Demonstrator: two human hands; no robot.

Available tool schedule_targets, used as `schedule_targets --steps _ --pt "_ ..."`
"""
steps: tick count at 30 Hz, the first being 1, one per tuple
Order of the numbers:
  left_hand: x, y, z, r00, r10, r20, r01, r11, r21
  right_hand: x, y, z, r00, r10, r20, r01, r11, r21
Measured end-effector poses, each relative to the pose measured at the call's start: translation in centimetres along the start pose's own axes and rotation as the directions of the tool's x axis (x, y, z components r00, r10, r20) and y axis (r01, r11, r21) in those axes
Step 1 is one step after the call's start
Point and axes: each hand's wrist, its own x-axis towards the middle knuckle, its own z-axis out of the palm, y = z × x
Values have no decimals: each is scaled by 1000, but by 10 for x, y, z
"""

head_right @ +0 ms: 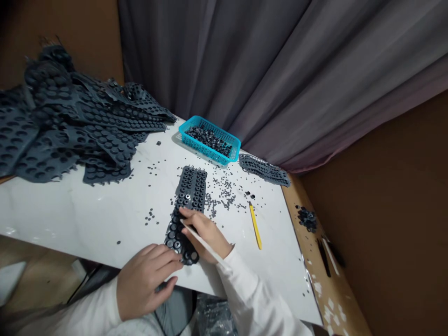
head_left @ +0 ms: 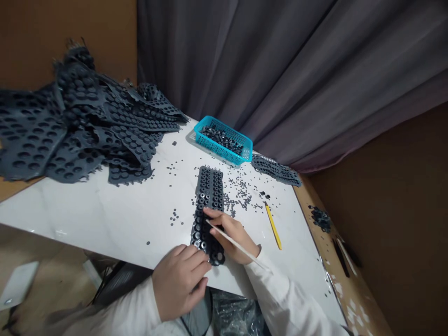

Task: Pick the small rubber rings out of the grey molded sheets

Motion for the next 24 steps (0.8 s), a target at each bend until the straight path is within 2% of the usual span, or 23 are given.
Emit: schedule_targets --steps 3,10,16,21,24 --pt "0 0 0 1000 -3 3 3 1000 3 -5 -5 4 998 -8 66 4 998 59" --pt "0 0 -1 1000 4 11 -4 1000 18 -4 -3 6 998 -26 48 25 999 31" --pt "1 0 0 1000 1 9 -1 1000 12 -4 1 10 990 -107 95 121 980 -159" --pt "1 1 -1 1000 -5 14 4 1000 22 -2 5 11 958 -236 161 282 872 -400" --pt "1 1 -1 1000 2 1 -2 1000 20 2 11 6 979 -194 64 203 891 -406"
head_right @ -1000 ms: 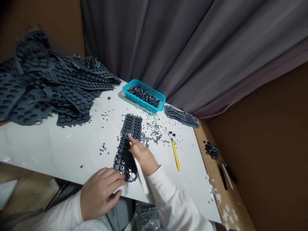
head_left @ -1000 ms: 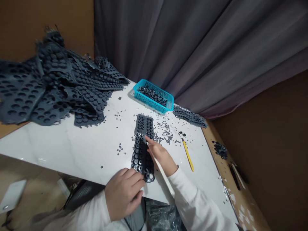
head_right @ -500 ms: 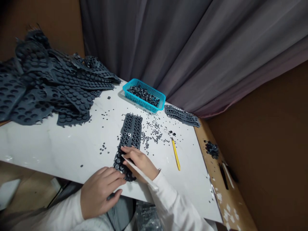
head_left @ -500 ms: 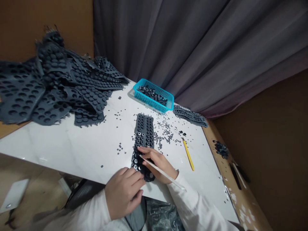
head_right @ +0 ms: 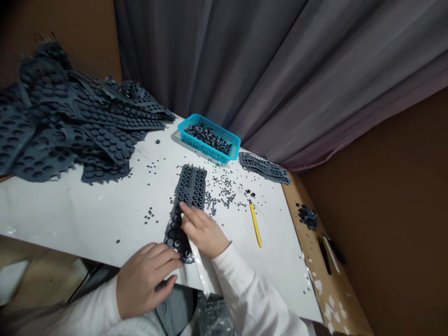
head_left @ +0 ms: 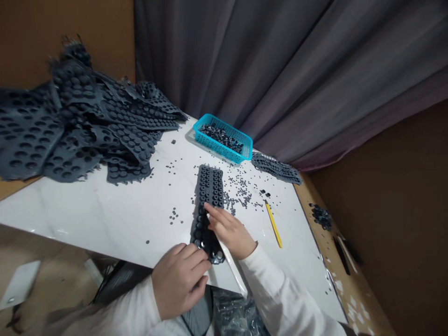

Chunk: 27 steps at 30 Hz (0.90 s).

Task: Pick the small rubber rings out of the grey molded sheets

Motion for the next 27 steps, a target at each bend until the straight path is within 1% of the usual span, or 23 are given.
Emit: schedule_targets --steps 3,5,8,11,14,17,20,22,23,25,27 --pt "-1 -1 0 1000 7 -7 -7 1000 -5 0 5 -3 985 146 -98 -132 983 130" --pt "-1 -1 1 1000 6 -1 -6 1000 -5 -2 2 -4 976 186 -113 -153 955 253" --pt "-1 -2 1 1000 6 8 -6 1000 -3 -8 -8 -4 986 161 -40 -132 905 405" --pt "-2 -2 2 1000 4 11 -4 1000 -1 -14 -17 -3 991 132 22 -128 885 447" --pt "-2 -2 2 1000 -1 15 1 1000 3 -16 -19 -1 991 130 32 -131 901 413" --pt "-1 -1 2 1000 -1 25 1 1000 -1 -16 -18 2 995 100 24 -103 945 312" --pt "-1 -1 1 999 -2 36 2 1000 -3 -14 -16 5 1000 -15 -2 15 991 134" --pt "0 -1 0 999 -2 38 2 1000 -1 -12 -13 6 995 -97 3 97 995 5" --pt "0 -1 0 999 -2 36 2 1000 -1 -11 -11 6 993 -119 7 120 992 -46" --pt "0 -1 0 1000 0 23 0 1000 -6 -10 -5 4 995 -98 -19 95 990 -105" --pt "-1 -1 1 1000 2 0 -2 1000 -14 -9 0 0 996 -15 -88 7 996 -94"
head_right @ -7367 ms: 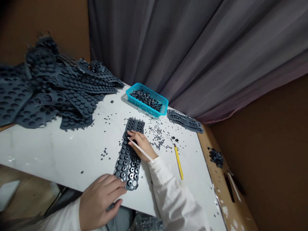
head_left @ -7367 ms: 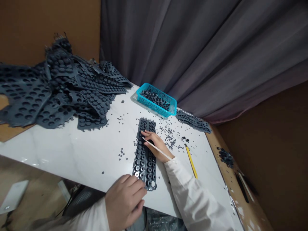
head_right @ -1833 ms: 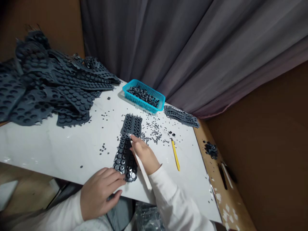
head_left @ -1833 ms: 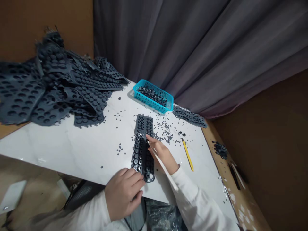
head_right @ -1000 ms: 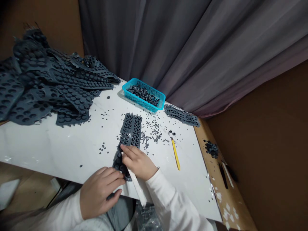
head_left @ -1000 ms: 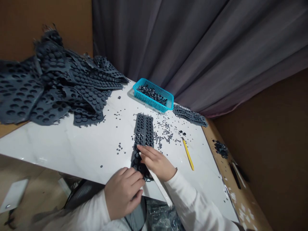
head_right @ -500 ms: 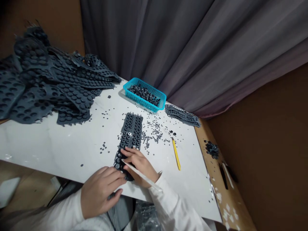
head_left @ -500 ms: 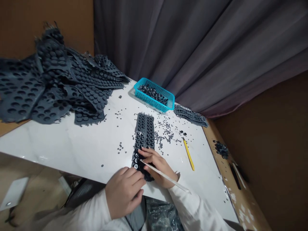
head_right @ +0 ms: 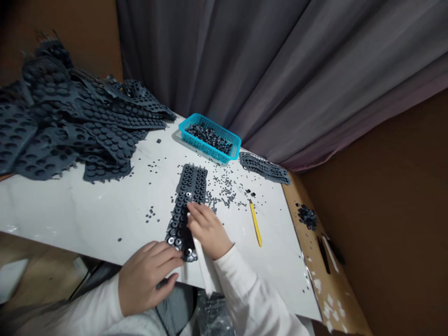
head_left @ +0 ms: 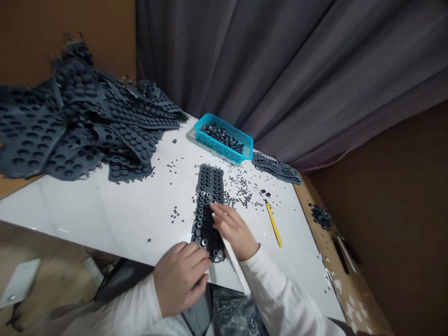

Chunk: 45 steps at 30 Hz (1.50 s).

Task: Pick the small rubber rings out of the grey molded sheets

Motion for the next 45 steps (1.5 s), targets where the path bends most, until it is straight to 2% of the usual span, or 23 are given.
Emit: schedule_targets --steps 2,4,7,10,13,16,19,22,24,27,34,40,43,45 --pt "0 0 1 1000 4 -21 -4 1000 -3 0 1 -4 993 112 -47 -107 991 86" --pt "-1 0 2 999 12 -36 -12 1000 -1 -1 -4 -8 983 180 -34 -167 956 243" --pt "-4 -2 5 993 67 -99 -65 998 20 -6 -19 -9 983 179 47 -180 871 456" --pt "-9 -6 9 967 180 -179 -173 983 54 -12 -31 -5 981 170 89 -192 839 509" --pt "-13 -11 12 940 266 -214 -257 964 72 -16 -34 0 982 166 86 -187 861 473" --pt "-15 -13 12 929 291 -227 -281 957 77 -18 -30 5 991 121 58 -135 903 409" --pt "-16 -13 11 913 311 -264 -294 950 101 -18 -29 6 1000 0 4 -1 965 262" --pt "-17 -12 9 890 339 -305 -321 941 109 -16 -31 5 992 -124 -13 124 990 68" --pt "-18 -11 8 896 324 -305 -312 946 87 -13 -32 4 987 -160 -6 160 987 -14" --pt "-20 -10 7 928 267 -261 -262 964 52 -10 -33 3 982 -189 -21 188 981 -45" --pt "-23 -7 9 929 232 -290 -208 972 112 -10 -33 3 981 -196 -12 195 980 -39" --pt "-22 -8 9 942 190 -276 -180 982 59 -9 -28 2 986 -160 39 163 983 -82" --pt "-22 -9 9 942 175 -285 -171 984 41 -5 -19 -4 995 -90 -33 86 991 -102" --pt "-22 -9 9 943 177 -282 -172 984 43 -3 -16 -8 996 -22 -89 18 999 -43"
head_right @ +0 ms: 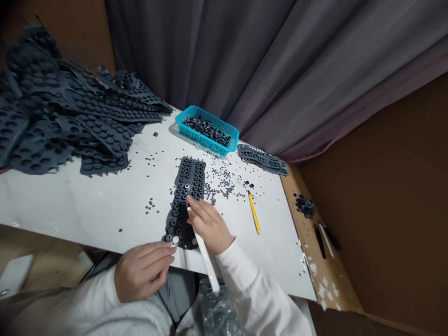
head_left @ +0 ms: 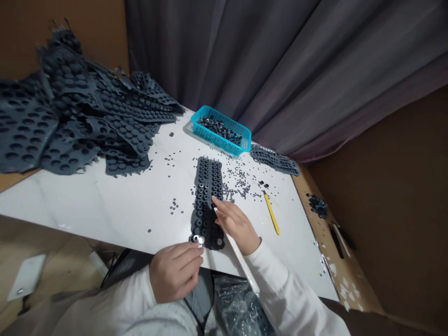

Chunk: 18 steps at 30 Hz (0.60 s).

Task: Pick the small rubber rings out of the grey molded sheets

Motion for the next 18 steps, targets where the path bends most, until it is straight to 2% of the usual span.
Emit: schedule_targets --steps 3,6,10,18 --pt "1 0 -1 1000 29 6 -29 1000 3 -3 -4 -1 997 72 10 -73 972 225" --pt "3 -1 -3 999 38 6 -38 999 0 -11 -16 2 996 67 61 -86 915 395" --pt "5 -1 -4 999 40 21 -40 999 -7 -21 -27 7 994 23 109 -64 922 381" --pt "5 0 -3 1000 31 2 -31 999 -16 -26 -23 12 994 -38 107 5 956 292"
